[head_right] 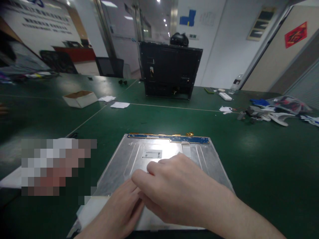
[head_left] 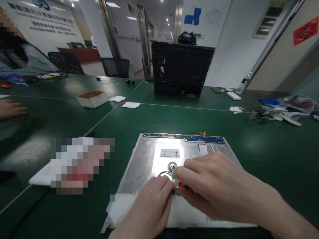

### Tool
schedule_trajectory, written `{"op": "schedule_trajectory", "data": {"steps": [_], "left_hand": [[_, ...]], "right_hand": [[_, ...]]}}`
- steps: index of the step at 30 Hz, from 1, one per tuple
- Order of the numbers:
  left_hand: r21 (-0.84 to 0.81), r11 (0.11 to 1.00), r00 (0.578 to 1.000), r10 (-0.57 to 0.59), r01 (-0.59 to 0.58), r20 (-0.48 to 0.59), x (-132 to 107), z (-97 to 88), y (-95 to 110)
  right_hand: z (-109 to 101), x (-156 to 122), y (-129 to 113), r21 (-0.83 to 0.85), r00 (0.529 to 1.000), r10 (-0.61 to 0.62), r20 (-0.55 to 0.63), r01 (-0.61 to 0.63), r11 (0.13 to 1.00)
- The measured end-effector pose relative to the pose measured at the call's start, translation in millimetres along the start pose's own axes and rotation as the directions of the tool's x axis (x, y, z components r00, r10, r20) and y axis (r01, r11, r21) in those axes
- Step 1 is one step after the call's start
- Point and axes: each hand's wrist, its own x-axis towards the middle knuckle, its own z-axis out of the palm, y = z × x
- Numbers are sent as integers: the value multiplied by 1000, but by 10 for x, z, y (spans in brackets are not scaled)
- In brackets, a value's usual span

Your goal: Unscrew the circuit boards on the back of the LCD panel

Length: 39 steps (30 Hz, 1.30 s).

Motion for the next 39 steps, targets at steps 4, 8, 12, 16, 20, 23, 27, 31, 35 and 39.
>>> {"op": "schedule_trajectory", "data": {"steps": [4,8,12,16,20,23,27,31,35,39], "left_hand": [[2,1000,1000,-8,8,8,2,-10,18],[-9,1000,1000,-3,4,14,11,-12,14],[-3,1000,1000,14,-14,14,8,7,-17],[0,1000,1000,4,-4,11,7,9,-23],[-9,1000,1000,-8,9,26,10,-11,-1],[-15,1000,999,-15,16,28,7,-20,5],[-6,1000,999,-18,18,35,2,-22,9],[2,999,999,-32,32,22,6,-11,19],[3,1000,999,-29,29,22,12,1,15],[2,1000,999,-31,31,32,18,3,2]], "right_hand": [[-23,-4,-19,23,1000,-1,12,0,1000],[-32,-3,-23,45,1000,7,21,-8,999],[-3,2,2,8,1000,14,3,-14,1000],[8,-9,6,-11,1000,11,-13,-12,1000],[-15,-17,-15,20,1000,10,4,-10,1000],[-18,-15,-18,22,1000,9,8,-9,1000],[8,-15,-3,-14,1000,17,-22,-17,1000],[10,-11,-2,-19,1000,12,-17,-13,1000],[-14,-4,-13,8,1000,11,-3,-11,1000],[-15,-7,-10,-1,1000,20,-11,-20,1000]]}}
